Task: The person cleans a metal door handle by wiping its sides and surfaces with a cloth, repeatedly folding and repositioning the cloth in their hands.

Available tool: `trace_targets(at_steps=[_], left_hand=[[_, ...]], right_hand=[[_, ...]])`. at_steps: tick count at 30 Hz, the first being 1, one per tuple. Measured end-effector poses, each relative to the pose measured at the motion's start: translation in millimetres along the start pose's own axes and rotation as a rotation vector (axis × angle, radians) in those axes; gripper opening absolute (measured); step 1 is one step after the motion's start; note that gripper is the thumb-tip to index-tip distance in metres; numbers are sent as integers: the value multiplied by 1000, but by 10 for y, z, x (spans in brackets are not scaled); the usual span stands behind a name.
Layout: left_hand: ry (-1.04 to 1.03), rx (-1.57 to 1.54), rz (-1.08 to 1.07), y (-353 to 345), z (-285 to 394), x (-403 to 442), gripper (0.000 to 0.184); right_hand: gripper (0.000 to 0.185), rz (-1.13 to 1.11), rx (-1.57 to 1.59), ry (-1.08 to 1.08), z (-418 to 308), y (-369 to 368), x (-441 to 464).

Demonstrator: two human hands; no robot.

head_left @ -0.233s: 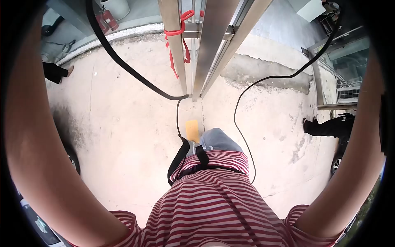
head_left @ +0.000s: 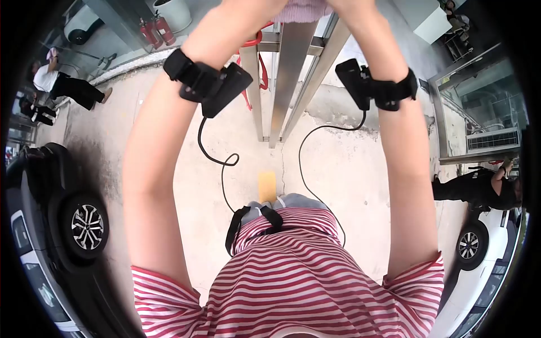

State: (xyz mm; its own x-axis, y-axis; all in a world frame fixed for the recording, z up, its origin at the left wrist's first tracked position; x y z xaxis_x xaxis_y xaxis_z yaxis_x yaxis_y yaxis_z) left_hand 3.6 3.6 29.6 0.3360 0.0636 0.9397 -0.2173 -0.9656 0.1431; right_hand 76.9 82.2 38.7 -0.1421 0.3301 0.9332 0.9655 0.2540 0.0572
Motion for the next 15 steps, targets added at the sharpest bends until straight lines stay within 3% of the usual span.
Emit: trace_targets(at_steps=[2, 5, 6, 9, 12, 15], left_hand=[[365, -86, -166, -255, 249, -985, 47], [478, -87, -283, -352, 588, -1948, 51], [455, -64, -225, 54, 979, -1854, 53], [642, -125, -306, 238, 1267, -2040, 61], [738, -158, -652, 465, 1560, -2099, 63], [798, -324, -754, 676, 1958, -2483, 48]], right_hand=[[63, 21, -179, -52, 593, -117, -976], [60, -50, -54, -295, 821, -130, -1867], [56, -30, -47, -247, 291, 76, -2007], [44, -234, -75, -404, 256, 429, -2361], [36, -550, -53, -584, 260, 676, -2847], [25, -814, -115, -682, 73, 936, -3147]])
Point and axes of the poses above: each hand's wrist, its own x-axis towards the middle knuckle, its own y-axis out of the back of the hand, z = x × y, the point moved 3 cm from there along x, towards the middle knuckle, and after that the axes turned 13 degrees about -y, right-handed, at the moved point
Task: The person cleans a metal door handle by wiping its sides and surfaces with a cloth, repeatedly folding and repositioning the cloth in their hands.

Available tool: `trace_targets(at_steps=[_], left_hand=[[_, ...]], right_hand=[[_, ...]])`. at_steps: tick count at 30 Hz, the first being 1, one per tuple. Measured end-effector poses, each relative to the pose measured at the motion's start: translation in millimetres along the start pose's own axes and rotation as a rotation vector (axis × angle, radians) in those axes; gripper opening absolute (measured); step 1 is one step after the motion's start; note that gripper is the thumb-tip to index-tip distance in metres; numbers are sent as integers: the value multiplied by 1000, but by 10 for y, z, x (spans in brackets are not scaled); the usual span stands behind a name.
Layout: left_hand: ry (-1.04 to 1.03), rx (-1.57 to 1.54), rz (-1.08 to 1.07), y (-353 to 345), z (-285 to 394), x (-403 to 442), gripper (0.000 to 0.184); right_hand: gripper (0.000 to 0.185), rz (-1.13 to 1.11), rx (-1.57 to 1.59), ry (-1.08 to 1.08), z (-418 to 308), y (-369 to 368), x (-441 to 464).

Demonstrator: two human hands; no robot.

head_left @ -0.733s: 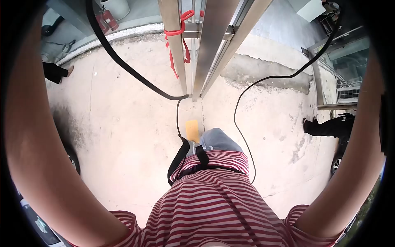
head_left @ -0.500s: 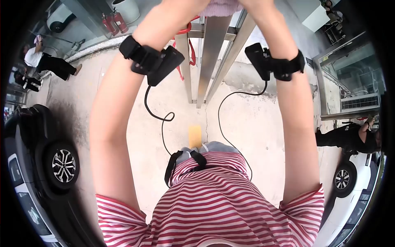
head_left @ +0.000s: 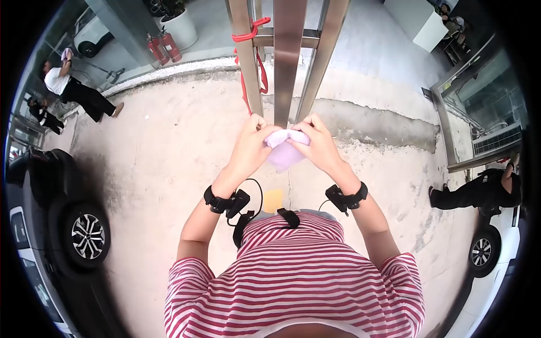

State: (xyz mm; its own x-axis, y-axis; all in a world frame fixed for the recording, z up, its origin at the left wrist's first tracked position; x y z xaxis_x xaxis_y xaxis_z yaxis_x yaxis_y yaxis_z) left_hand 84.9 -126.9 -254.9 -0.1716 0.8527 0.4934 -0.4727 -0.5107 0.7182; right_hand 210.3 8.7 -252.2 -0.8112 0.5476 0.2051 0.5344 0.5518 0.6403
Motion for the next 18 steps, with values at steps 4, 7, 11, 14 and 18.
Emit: trace_targets(at_steps=[4, 7, 11, 14, 18], left_hand=[[92, -365, -27, -206, 256, -446, 43], [161, -458, -11, -247, 234, -510, 33], [79, -357, 17, 74, 87, -316, 18], [-182, -221, 82, 431, -83, 64, 21], [-351, -23, 243, 736, -225, 678, 23]], right_hand=[[27, -67, -105, 136, 86, 56, -360], [27, -107, -150, 193, 56, 14, -372], [23, -204, -311, 118, -289, 114, -268], [21, -71, -234, 15, -501, 243, -93], [26, 413, -374, -34, -552, 312, 270]])
Point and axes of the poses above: each hand's wrist, its own x-axis towards the middle knuckle, its own y-axis out of the back of the hand, z = x × y, the point moved 3 cm from there along x, towards the middle knuckle, and after that the axes turned 13 degrees about -y, right-handed, at the moved point
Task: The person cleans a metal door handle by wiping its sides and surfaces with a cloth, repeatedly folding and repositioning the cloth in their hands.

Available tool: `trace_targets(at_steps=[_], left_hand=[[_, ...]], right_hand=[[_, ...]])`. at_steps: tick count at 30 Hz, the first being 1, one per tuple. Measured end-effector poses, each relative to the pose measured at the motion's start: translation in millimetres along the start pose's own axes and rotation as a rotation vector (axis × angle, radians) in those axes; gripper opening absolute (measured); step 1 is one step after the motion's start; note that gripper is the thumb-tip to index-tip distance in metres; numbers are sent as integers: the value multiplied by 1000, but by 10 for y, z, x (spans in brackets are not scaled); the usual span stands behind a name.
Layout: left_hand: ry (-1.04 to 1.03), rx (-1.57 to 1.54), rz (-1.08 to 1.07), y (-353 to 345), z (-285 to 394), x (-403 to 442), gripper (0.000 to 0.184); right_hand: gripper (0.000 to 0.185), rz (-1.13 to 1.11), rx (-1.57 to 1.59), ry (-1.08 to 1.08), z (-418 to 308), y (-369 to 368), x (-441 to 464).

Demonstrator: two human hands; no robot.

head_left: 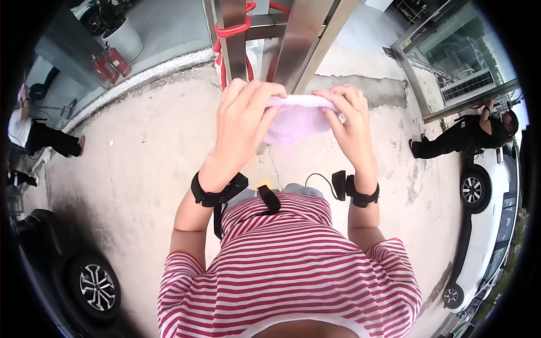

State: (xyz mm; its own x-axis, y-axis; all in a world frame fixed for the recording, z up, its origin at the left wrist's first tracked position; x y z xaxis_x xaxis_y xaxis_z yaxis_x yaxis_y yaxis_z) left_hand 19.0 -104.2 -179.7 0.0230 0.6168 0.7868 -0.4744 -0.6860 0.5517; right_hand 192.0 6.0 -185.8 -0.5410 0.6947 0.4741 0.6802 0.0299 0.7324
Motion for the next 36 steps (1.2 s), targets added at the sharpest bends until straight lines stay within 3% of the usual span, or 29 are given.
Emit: trace_targets(at_steps=[3, 6, 9, 13, 15, 20, 23, 25, 27, 29, 31, 32, 36], left_hand=[[-137, 83, 216, -145, -343, 381, 23], [-144, 9, 376, -215, -400, 431, 23], [-180, 66, 493, -334, -476, 319, 30], [-220, 175, 681, -528, -488, 253, 30], [-232, 253, 725, -614, -466, 225, 28], [-99, 482, 663, -661, -373, 178, 25], [28, 451, 605, -731, -268, 174, 22], [96, 379, 548, -791, -171, 171, 22], [109, 359, 434, -880, -114, 98, 37], [125, 388, 381, -1025, -105, 24, 45], [73, 412, 400, -1142, -281, -66, 50], [40, 438, 384, -1168, -364, -95, 51], [-103, 407, 414, -1110, -553, 23, 53]], right_hand=[[27, 412, 117, -127, -111, -190, 340], [30, 809, 88, -90, -91, -496, 580], [33, 972, 239, -54, -61, -680, 689], [37, 886, 76, 85, 154, -778, 647], [38, 812, 229, 94, 241, -814, 688], [37, 886, 373, 217, 283, -735, 777], [33, 824, 170, 154, 334, -697, 706], [29, 708, 418, 79, 314, -755, 727], [29, 616, 575, 29, 259, -822, 722], [35, 585, 567, 84, 265, -938, 656], [42, 575, 629, 110, 238, -1003, 613], [54, 556, 600, 129, 269, -1046, 621], [57, 487, 890, 48, 122, -987, 832]])
Point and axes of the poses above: each hand's wrist, its own x-axis towards the middle knuckle, its own y-axis out of the back of the hand, z = x × y, the point moved 3 cm from there along x, towards the middle knuckle, and after that the axes turned 13 degrees about -y, right-handed, at the moved point
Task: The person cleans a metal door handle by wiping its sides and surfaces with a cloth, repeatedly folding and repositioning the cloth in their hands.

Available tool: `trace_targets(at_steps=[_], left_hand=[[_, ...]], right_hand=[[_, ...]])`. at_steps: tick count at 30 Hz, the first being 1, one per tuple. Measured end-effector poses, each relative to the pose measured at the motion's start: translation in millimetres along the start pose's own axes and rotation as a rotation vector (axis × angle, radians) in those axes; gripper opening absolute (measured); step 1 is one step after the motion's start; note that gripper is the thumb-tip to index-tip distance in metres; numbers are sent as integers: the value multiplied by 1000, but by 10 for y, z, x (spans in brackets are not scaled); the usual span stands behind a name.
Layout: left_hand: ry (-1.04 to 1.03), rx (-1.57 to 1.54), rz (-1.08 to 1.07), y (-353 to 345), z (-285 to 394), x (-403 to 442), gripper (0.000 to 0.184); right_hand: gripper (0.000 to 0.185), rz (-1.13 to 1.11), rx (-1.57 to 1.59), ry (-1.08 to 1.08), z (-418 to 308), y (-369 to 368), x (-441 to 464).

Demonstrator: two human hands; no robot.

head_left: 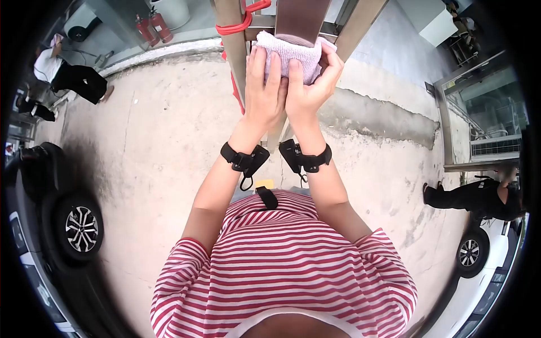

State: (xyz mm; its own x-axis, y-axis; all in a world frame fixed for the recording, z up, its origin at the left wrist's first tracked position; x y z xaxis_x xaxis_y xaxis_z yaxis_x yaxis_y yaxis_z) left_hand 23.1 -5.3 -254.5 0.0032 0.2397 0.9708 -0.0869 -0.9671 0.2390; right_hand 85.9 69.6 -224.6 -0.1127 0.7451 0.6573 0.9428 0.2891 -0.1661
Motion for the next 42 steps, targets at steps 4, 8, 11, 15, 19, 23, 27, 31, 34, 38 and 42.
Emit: trace_targets(at_steps=[4, 8, 11, 15, 19, 23, 27, 31, 34, 38, 42], left_hand=[[-119, -6, 119, 33, 17, 580, 51], [-261, 92, 97, 109, 83, 1061, 56], [-213, 52, 195, -71, -80, 750, 52], [-189, 109, 78, -204, -135, 131, 64], [-167, -27, 128, -389, -171, -658, 62], [17, -323, -216, -505, -186, -1778, 58], [337, -397, -278, -354, 18, -1640, 57], [292, -353, -188, -203, 108, -1202, 52], [325, -373, -68, -139, 78, -601, 49], [313, -485, 170, -70, 13, 125, 49], [260, -419, 186, -160, -57, 91, 55]], right_hand=[[45, 33, 70, -40, -322, -89, 274], [42, 15, 119, 30, -631, -112, 568], [43, 7, 1, 93, -543, -115, 536], [44, -23, -2, 103, -46, -97, 109], [42, -34, -84, 46, 487, 41, -389], [43, -112, -195, -188, 1077, 259, -1026], [52, -177, -297, -325, 999, 321, -1097], [63, -222, -226, -418, 636, 188, -879], [64, -204, -117, -400, 241, 44, -496], [67, -243, 33, -490, -115, -51, -82], [66, -378, 290, -644, 47, -32, -14]])
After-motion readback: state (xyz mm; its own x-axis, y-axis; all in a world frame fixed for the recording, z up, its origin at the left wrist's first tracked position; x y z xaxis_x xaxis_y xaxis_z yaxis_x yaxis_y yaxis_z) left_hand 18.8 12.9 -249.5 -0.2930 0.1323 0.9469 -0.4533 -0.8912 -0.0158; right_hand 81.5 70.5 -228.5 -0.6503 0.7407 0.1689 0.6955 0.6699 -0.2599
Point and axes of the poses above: each hand's wrist, its own x-axis towards the middle knuckle, its own y-axis out of the back of the hand, z = x × y, the point moved 3 cm from there along x, towards the middle knuckle, and after that the axes turned 13 degrees about -y, right-handed, at the moved point
